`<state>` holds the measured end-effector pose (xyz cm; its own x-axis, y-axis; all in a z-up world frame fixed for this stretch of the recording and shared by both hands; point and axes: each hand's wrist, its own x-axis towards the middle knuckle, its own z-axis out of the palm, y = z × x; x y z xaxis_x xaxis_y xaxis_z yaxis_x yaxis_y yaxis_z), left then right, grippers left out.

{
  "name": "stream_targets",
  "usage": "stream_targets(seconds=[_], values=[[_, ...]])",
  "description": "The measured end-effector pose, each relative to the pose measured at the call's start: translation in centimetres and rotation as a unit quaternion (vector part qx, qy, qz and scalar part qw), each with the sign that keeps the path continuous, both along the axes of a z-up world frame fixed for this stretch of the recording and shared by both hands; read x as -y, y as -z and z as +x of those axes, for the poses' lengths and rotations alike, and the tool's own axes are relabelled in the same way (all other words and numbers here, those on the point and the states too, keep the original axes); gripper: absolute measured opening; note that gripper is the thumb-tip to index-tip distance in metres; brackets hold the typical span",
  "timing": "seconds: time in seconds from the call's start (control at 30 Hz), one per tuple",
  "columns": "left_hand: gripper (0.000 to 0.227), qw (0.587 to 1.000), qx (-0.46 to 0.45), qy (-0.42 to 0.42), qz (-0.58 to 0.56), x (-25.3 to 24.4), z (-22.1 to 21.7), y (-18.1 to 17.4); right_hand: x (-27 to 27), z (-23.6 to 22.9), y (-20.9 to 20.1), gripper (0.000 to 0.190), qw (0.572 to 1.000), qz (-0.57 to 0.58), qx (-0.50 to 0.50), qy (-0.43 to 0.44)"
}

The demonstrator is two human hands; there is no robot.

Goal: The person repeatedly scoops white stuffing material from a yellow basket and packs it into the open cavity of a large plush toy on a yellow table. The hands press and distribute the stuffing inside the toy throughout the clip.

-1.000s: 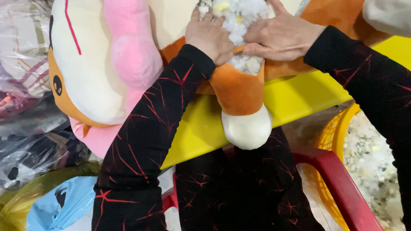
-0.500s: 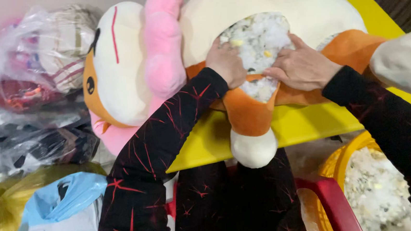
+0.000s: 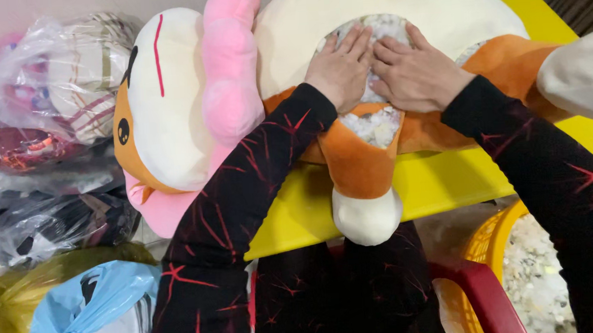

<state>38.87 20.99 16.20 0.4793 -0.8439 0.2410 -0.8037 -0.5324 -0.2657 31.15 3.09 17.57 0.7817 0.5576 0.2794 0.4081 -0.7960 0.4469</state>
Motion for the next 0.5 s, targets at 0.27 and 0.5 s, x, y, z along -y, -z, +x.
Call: stream_targets(seconds=[0.27,0.5], values=[[0.062,0.933,-0.052,-0.303,0.187,8.8,9.0,10.0,0.5,6.2,2.2,0.04,0.941,-0.055,-0.245,0.227],[0.065,0.257,0.528,-0.233,0.775,7.6,13.5,15.6,0.7,4.9,3.5,0.031,0.936,-0.022,-0.204,0.286]])
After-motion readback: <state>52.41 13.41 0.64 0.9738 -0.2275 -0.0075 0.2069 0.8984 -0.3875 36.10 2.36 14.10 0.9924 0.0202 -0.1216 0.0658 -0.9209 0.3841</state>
